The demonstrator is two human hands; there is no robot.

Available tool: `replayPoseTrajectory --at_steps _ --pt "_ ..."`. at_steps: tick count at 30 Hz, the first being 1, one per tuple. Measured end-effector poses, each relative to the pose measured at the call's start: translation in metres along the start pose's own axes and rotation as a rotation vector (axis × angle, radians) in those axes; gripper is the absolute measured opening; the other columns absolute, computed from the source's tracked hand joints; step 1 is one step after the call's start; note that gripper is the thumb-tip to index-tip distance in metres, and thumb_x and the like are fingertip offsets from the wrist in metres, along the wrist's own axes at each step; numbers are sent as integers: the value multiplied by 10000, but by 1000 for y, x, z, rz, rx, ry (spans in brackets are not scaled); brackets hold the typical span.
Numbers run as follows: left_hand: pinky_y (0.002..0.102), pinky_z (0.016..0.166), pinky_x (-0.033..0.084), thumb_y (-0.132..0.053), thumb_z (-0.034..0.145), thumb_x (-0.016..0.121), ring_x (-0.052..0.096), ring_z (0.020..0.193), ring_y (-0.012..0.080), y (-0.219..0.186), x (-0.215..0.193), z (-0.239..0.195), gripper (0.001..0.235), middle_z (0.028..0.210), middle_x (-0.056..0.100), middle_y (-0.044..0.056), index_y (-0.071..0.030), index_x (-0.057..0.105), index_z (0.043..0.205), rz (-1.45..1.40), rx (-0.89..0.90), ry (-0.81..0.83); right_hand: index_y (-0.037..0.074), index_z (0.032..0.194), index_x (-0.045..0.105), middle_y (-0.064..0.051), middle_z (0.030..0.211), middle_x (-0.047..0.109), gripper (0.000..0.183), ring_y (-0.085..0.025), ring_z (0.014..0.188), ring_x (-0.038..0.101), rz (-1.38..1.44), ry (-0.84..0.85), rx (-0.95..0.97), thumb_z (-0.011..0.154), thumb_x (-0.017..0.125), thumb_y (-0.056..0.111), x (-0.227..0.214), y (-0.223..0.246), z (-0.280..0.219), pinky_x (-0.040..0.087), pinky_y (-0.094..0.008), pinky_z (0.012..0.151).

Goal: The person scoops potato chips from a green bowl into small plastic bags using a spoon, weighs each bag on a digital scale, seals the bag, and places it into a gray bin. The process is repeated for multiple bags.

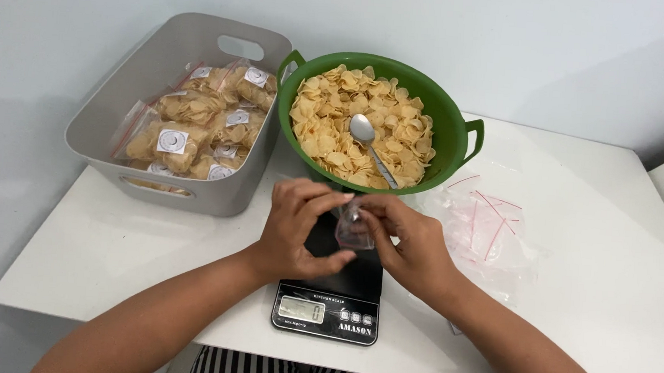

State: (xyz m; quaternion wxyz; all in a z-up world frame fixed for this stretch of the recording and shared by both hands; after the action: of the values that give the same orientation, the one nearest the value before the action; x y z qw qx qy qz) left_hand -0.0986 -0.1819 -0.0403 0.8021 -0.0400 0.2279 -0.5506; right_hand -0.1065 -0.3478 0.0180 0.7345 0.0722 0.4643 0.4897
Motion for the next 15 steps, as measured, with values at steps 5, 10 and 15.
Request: replayPoseTrajectory --at_steps 5,10,15 --pt "536 1134 309 -492 741 876 448 1305 378 -2 4 5 824 1336 499 135 -79 529 1364 -47 -75 84 1 1127 543 -176 791 759 183 -279 594 753 142 49 83 950 585 -2 12 -17 -10 578 -370 502" --pt "467 863 511 -247 767 896 603 953 330 -6 4 11 822 1073 586 149 25 480 1421 -34 -58 63 29 949 690 -157 834 771 152 -379 757 751 -58 33 -83 889 608 -84 3 -7 -1 613 -431 626" --pt "381 748 418 -322 798 871 488 871 240 -13 9 8 798 1048 500 82 -45 506 1452 201 65 88 61 1031 736 -125 800 752 195 -262 675 745 -16 84 144 898 630 -35 8 -29 -1 613 -348 556"
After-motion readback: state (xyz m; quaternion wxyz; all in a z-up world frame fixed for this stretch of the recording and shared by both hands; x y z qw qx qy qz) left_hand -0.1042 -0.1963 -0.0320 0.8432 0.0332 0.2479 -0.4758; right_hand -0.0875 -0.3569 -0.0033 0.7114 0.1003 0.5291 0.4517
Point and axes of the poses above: each hand's wrist, its own z-axis towards the middle knuckle, its own x-axis out of the palm, y = z × x, the point moved 5 cm from there along z, towards the middle knuckle
